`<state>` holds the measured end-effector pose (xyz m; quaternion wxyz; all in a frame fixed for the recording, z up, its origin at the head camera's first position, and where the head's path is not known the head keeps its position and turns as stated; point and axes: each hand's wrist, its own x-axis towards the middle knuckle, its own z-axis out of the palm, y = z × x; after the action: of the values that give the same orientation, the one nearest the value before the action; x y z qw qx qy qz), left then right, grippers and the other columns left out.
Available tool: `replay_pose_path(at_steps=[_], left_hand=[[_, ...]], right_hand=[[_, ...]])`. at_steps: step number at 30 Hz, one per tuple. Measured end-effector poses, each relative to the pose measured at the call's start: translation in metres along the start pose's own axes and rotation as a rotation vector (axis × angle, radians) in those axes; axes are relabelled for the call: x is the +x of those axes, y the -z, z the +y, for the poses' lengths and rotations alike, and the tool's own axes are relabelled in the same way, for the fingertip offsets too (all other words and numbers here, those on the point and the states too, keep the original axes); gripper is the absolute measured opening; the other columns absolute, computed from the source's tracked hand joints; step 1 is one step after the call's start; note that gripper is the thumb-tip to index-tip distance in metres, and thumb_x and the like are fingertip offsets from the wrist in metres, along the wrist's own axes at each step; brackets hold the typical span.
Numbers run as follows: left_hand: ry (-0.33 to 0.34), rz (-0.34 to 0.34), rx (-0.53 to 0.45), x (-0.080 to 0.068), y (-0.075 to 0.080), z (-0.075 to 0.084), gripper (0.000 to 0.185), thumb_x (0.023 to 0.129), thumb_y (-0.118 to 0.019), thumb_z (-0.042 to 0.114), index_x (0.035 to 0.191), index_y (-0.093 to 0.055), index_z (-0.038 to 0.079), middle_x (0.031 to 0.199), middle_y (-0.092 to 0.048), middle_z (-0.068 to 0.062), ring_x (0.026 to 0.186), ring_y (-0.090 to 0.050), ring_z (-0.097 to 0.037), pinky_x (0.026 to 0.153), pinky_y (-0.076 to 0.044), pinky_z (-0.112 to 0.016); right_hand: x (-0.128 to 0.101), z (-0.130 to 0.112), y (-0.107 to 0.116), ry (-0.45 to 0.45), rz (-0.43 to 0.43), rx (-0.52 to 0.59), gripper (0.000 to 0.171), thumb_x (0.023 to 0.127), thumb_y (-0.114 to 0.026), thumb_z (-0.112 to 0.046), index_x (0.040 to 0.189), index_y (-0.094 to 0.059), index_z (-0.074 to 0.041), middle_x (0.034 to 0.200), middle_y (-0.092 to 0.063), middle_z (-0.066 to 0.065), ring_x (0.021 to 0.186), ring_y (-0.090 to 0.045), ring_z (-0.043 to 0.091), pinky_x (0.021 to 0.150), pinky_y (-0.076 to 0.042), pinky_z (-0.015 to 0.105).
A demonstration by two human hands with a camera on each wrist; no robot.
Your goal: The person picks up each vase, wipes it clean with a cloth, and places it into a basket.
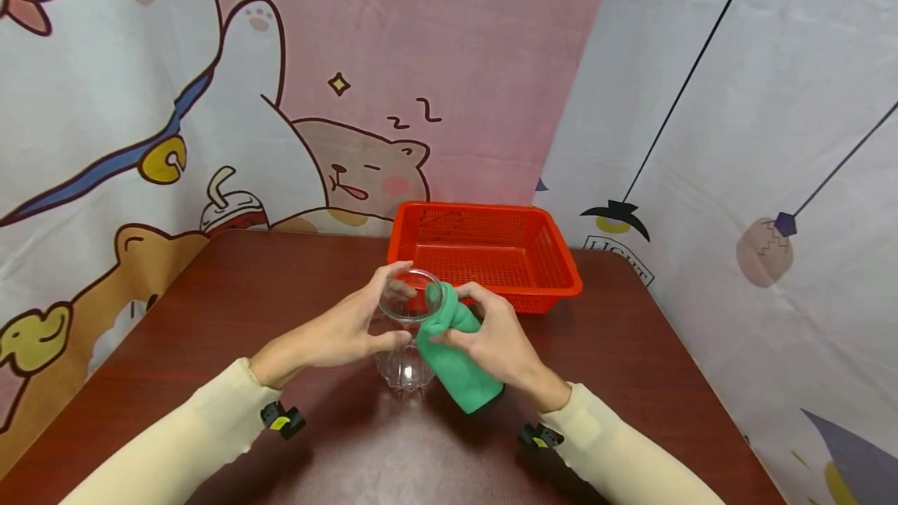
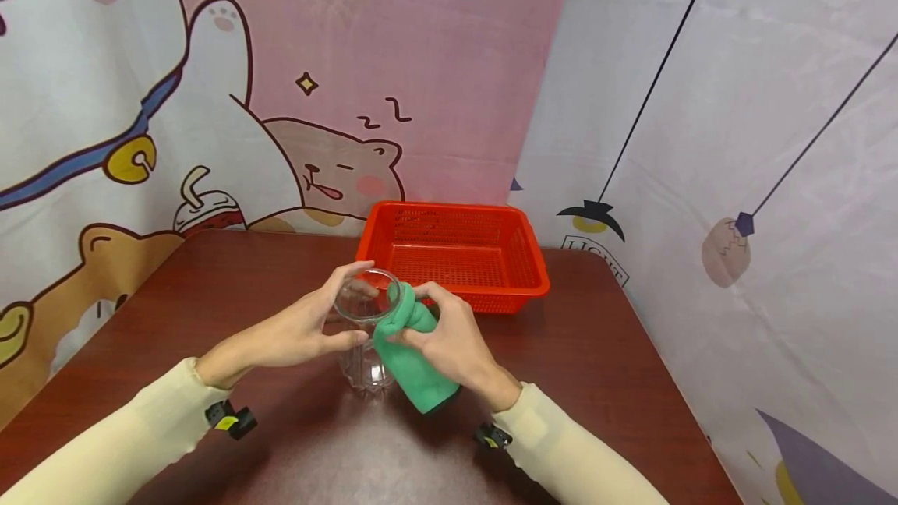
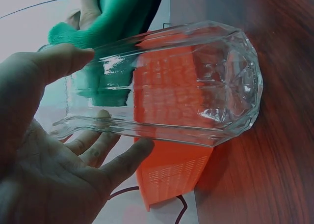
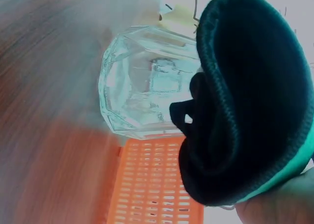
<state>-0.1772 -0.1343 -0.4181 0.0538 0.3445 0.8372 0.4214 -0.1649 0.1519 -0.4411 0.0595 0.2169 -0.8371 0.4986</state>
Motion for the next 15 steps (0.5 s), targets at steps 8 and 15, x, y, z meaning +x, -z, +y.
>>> replay_pose_path(at_steps=[8, 15], left_hand=[[0.001, 0.006, 0.001, 0.0011, -0.0006, 0.0007, 0.104, 0.105, -0.088, 0.018, 0.182, -0.019, 0.020, 0.163, -0.064, -0.017, 0.149, -0.065, -0.041, 0.121, -0.059, -0.065], [0.001, 0.009, -0.009, 0.0004, -0.0015, 0.0008, 0.104, 0.105, -0.088, 0.016, 0.182, -0.019, 0.019, 0.163, -0.064, -0.019, 0.150, -0.064, -0.042, 0.121, -0.059, -0.064]], right_hand=[[0.0004, -0.0016, 0.0067, 0.045, 0.054, 0.062, 0.057, 0.093, -0.100, -0.013, 0.144, -0.077, -0.016, 0.134, -0.083, 0.004, 0.110, -0.080, 0.021, 0.096, -0.067, 0.030], [0.0004, 0.0003, 0.0062, 0.047, 0.042, 0.075, 0.057, 0.094, -0.100, -0.015, 0.145, -0.076, -0.014, 0.134, -0.083, 0.006, 0.110, -0.081, 0.022, 0.096, -0.068, 0.031]])
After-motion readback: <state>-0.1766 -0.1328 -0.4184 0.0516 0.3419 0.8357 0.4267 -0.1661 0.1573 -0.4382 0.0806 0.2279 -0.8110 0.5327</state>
